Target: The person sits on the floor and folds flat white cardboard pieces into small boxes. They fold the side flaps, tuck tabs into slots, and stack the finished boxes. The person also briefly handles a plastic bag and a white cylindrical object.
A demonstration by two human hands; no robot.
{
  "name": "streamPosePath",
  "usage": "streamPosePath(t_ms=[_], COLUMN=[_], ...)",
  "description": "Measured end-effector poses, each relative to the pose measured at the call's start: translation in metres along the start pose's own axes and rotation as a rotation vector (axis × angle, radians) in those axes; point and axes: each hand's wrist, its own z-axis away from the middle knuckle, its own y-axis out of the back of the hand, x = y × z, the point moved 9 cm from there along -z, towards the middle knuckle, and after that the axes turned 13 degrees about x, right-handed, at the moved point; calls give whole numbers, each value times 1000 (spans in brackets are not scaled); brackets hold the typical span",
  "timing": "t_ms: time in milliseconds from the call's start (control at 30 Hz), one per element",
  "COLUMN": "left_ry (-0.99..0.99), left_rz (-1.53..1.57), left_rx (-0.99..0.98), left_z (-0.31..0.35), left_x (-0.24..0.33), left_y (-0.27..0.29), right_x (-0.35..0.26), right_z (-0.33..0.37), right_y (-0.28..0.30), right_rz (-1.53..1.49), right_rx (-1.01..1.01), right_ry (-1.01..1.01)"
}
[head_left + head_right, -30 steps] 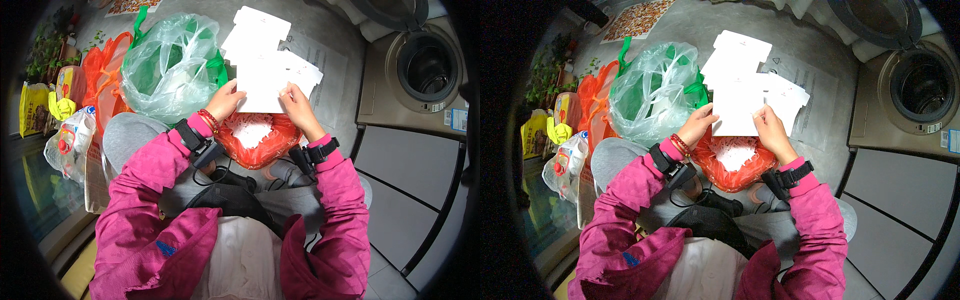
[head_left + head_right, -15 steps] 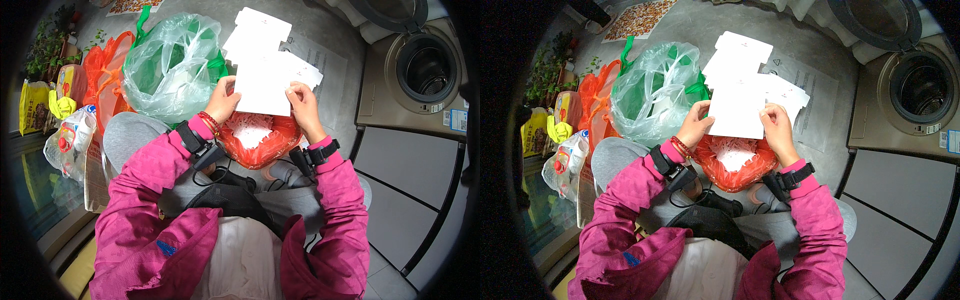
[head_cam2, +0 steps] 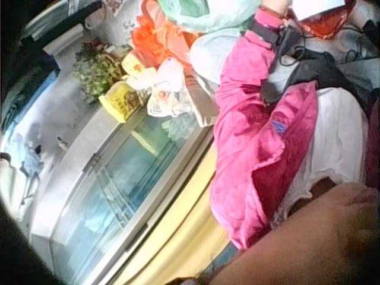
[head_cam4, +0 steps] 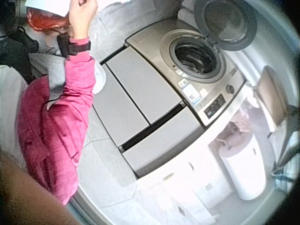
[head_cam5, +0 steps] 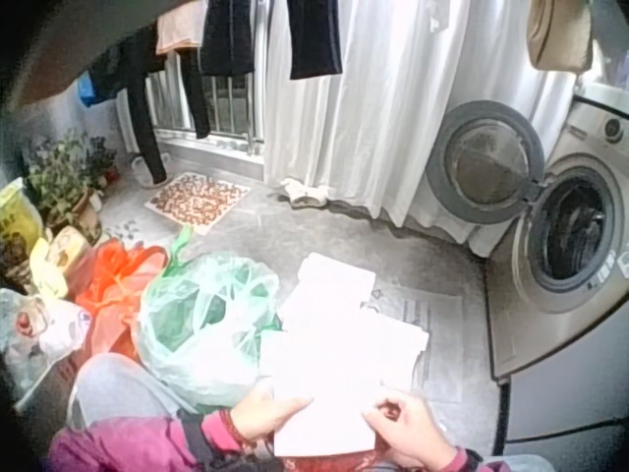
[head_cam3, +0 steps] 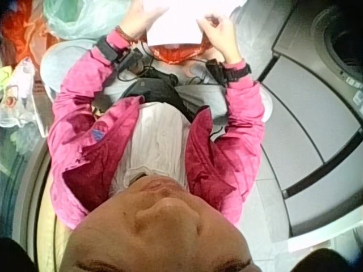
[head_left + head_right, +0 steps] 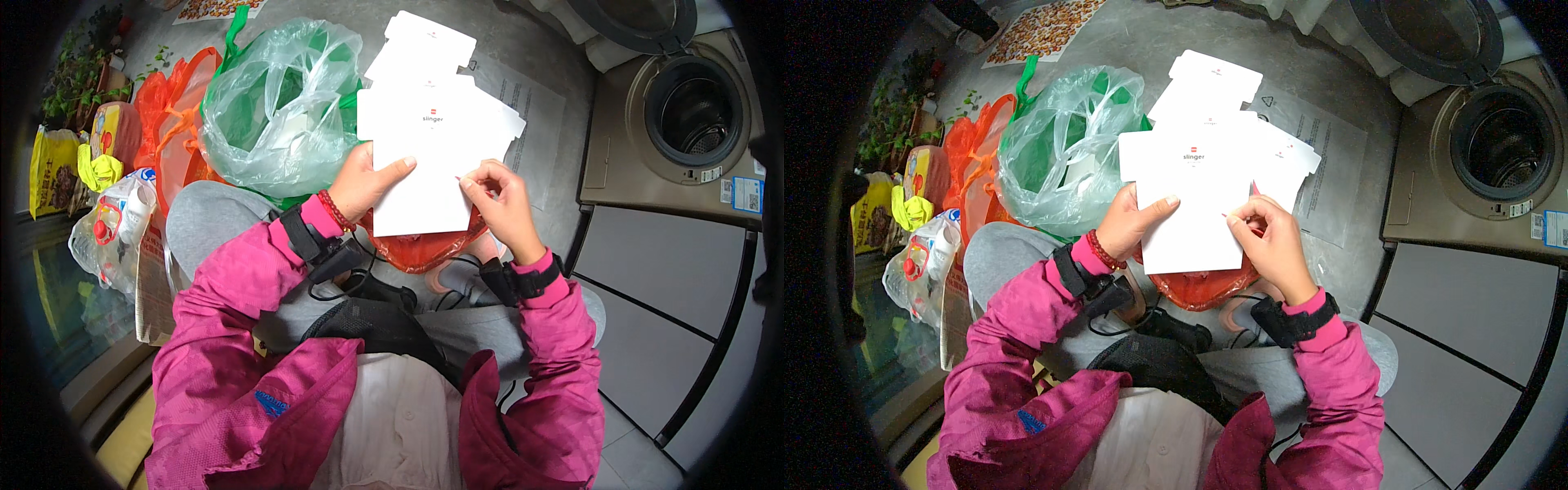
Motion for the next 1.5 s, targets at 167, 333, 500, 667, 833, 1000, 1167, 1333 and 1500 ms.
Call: streamPosePath(t_ms=[167,333,500,667,833,1000,1167,1333,1500], left_ry=[-116,-186,-438,-485,-511,-520,-501,-526,-631], left_rz=[-173,-370,-482,-497,-511,-712,-706,-561,-649], left_rx=[-15,-111,-116,-103,-106,-118,-53,-56,-62], left_z=[12,28,39,40,43,46,39,39,45], left_x=[7,5,16,15,18,14,13,21,28], left_y=[-4,-21,-32,-31,-33,-32,-26,-28,-32], right_x=[-71,-73,-70,-73,-69,-77,-63,-62,-63], right_z=[14,22,23,24,25,31,27,30,31], right_y=[27,-9,-15,-16,-16,-20,-17,-23,-25], right_rz=[305,45,44,62,67,219,83,100,127], right_rx=[342,127,125,121,128,159,143,80,77], right_ry=[456,307,313,368,336,475,321,317,340])
